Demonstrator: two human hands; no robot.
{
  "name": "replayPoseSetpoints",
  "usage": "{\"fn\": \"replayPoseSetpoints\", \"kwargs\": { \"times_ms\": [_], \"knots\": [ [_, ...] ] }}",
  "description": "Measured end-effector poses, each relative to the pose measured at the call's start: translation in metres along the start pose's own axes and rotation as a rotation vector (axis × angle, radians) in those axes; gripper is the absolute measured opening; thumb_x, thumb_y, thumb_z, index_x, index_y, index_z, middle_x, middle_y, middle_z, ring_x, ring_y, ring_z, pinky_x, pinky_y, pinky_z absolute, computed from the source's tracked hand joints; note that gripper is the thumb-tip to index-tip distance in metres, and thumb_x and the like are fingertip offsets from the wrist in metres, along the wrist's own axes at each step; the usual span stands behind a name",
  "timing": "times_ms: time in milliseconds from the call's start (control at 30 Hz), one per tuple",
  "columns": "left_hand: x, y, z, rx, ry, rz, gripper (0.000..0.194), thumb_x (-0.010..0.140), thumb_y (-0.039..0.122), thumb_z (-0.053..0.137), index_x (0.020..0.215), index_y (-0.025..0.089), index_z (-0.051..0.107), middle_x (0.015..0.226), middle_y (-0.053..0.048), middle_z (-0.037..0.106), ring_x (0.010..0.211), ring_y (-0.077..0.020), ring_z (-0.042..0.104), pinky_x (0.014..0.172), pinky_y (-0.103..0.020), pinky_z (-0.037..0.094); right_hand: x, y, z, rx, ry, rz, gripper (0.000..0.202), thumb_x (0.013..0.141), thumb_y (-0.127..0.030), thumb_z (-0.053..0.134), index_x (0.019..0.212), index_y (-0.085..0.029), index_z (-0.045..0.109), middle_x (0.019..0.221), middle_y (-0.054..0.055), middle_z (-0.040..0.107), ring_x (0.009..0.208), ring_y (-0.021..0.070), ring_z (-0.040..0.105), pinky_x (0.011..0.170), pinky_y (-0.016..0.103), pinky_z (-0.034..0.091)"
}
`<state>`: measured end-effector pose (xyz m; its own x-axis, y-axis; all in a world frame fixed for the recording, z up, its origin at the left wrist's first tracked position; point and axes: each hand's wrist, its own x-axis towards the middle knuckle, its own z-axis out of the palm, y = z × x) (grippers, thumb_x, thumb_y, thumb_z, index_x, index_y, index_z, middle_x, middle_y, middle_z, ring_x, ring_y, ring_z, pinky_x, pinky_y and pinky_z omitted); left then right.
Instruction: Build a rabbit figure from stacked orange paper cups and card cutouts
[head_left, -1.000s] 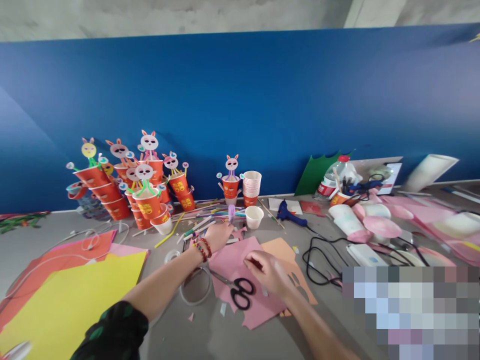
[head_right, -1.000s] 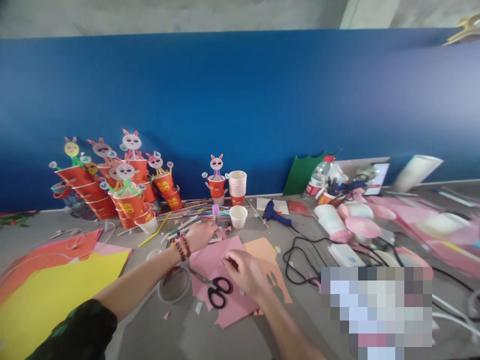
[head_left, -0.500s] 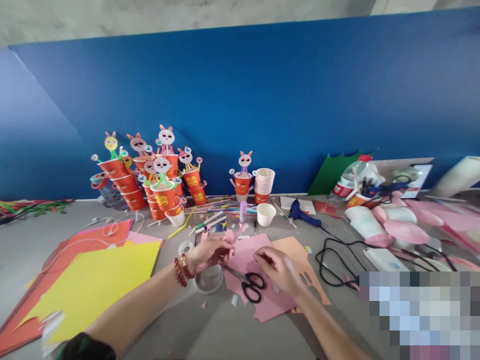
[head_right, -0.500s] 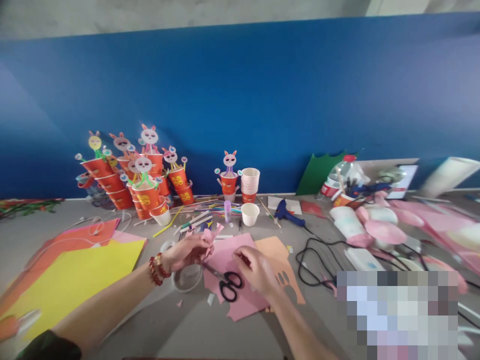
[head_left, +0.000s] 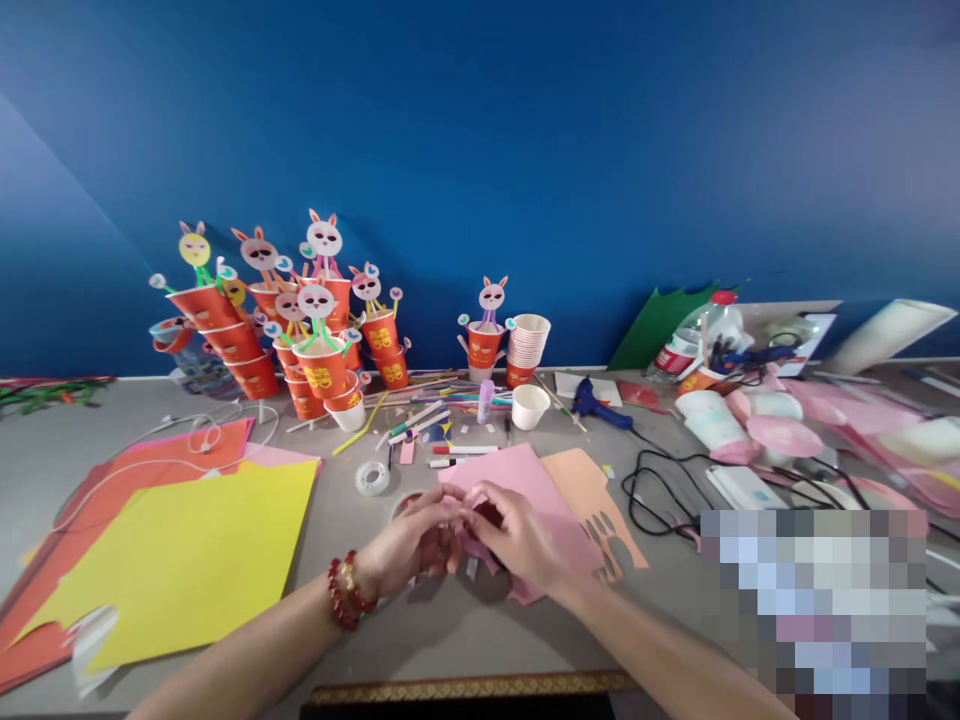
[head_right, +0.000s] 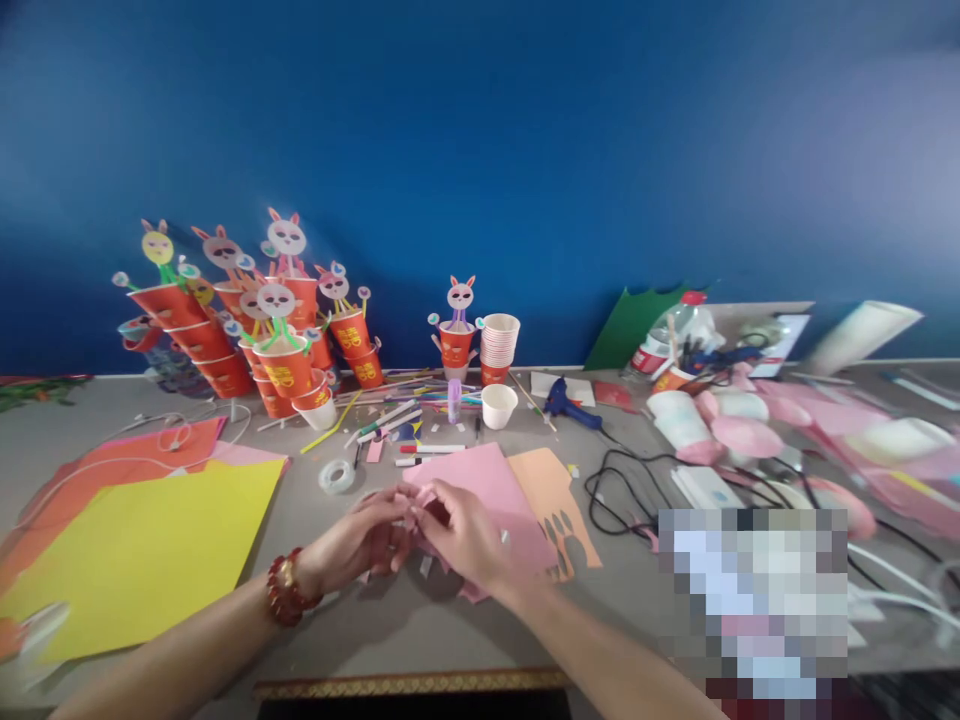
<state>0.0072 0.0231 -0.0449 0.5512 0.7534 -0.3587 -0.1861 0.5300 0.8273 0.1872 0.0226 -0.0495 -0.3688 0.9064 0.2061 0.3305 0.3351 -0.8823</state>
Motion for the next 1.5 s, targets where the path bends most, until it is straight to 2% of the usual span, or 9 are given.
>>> {"fn": "replayPoseSetpoints", "kwargs": {
  "times_ms": [233, 367, 533, 633, 767, 900, 1167, 1267, 1500],
  "knots": [
    [-0.006, -0.013, -0.002, 0.195, 0.086, 0.13, 0.053, 0.083, 0.067, 0.057, 0.105, 0.019, 0.056, 0.049, 0.009, 0.044, 0.034, -0.0065, 0.036, 0.035, -0.018, 0.02, -0.006, -0.008, 0.007, -0.363, -0.059, -0.24, 0.012, 0.09, -0.013, 0.055, 0.095, -0.021, 0.062, 0.096, 0.008, 0.069, 0.094, 0.0239, 0.064, 0.081, 0.034, 0.052],
    [-0.006, 0.011, -0.031, 0.37, 0.25, 0.342, 0.035, 0.086, 0.051, 0.054, 0.091, 0.017, 0.06, 0.06, 0.004, 0.051, 0.042, -0.0075, 0.04, 0.041, -0.02, 0.024, -0.007, -0.003, -0.009, -0.329, -0.057, -0.316, 0.024, 0.095, -0.018, 0.054, 0.118, -0.023, 0.06, 0.118, 0.011, 0.066, 0.108, 0.0246, 0.062, 0.091, 0.036, 0.051],
    [-0.02, 0.033, -0.055, 0.398, 0.349, 0.435, 0.029, 0.085, 0.036, 0.046, 0.061, 0.021, 0.04, 0.055, 0.007, 0.031, 0.045, -0.0075, 0.018, 0.044, -0.022, 0.015, -0.011, 0.002, -0.042, -0.384, -0.025, -0.2, 0.018, 0.099, -0.021, 0.049, 0.096, -0.023, 0.067, 0.094, 0.008, 0.07, 0.086, 0.0214, 0.065, 0.074, 0.032, 0.05],
    [-0.034, 0.021, -0.048, 0.518, 0.355, 0.448, 0.032, 0.087, 0.038, 0.051, 0.061, 0.02, 0.046, 0.055, 0.005, 0.035, 0.049, -0.0101, 0.028, 0.048, -0.023, 0.024, -0.018, 0.002, -0.045, -0.452, -0.179, -0.226, 0.017, 0.099, -0.024, 0.053, 0.097, -0.023, 0.07, 0.089, 0.006, 0.071, 0.086, 0.0218, 0.064, 0.075, 0.032, 0.048],
    [-0.044, -0.013, -0.035, 0.997, 0.29, 0.397, 0.035, 0.096, 0.039, 0.044, 0.068, 0.021, 0.056, 0.06, -0.001, 0.053, 0.056, -0.0155, 0.047, 0.058, -0.027, 0.037, -0.028, 0.003, -0.026, -0.638, -0.374, -0.226, 0.015, 0.091, -0.032, 0.069, 0.101, -0.021, 0.07, 0.097, 0.007, 0.071, 0.092, 0.0251, 0.062, 0.08, 0.036, 0.047],
    [-0.046, -0.041, -0.037, 1.426, 0.201, 0.288, 0.018, 0.091, 0.03, 0.05, 0.096, 0.025, 0.066, 0.061, -0.003, 0.06, 0.048, -0.0192, 0.05, 0.055, -0.03, 0.038, -0.032, 0.008, -0.012, -0.758, -0.37, -0.213, 0.009, 0.091, -0.027, 0.069, 0.096, -0.02, 0.067, 0.1, 0.007, 0.07, 0.098, 0.0258, 0.059, 0.087, 0.039, 0.045],
    [-0.049, -0.05, -0.039, 1.633, 0.161, 0.205, 0.025, 0.082, 0.013, 0.045, 0.092, 0.022, 0.066, 0.071, -0.007, 0.068, 0.055, -0.0243, 0.061, 0.054, -0.033, 0.044, -0.034, 0.008, -0.005, -0.803, -0.33, -0.381, 0.007, 0.092, -0.017, 0.059, 0.086, -0.019, 0.063, 0.088, 0.005, 0.067, 0.089, 0.0238, 0.057, 0.089, 0.04, 0.041],
    [-0.054, -0.034, -0.045, 1.674, 0.196, 0.205, 0.018, 0.087, 0.02, 0.046, 0.091, 0.022, 0.064, 0.068, -0.007, 0.068, 0.055, -0.0231, 0.062, 0.053, -0.03, 0.042, -0.028, 0.005, -0.024, -0.724, -0.255, -0.37, 0.011, 0.091, -0.016, 0.056, 0.083, -0.021, 0.062, 0.084, 0.005, 0.067, 0.084, 0.0229, 0.057, 0.085, 0.037, 0.042],
    [-0.056, 0.032, -0.121, 1.771, 0.766, 0.43, 0.03, 0.101, 0.028, 0.028, 0.105, 0.017, 0.055, 0.067, -0.006, 0.066, 0.057, -0.0208, 0.063, 0.055, -0.029, 0.045, -0.006, 0.063, -0.138, -1.007, 0.286, -0.014, 0.012, 0.09, -0.022, 0.052, 0.08, -0.023, 0.06, 0.08, 0.007, 0.069, 0.077, 0.0255, 0.065, 0.069, 0.034, 0.046]
  ]
}}
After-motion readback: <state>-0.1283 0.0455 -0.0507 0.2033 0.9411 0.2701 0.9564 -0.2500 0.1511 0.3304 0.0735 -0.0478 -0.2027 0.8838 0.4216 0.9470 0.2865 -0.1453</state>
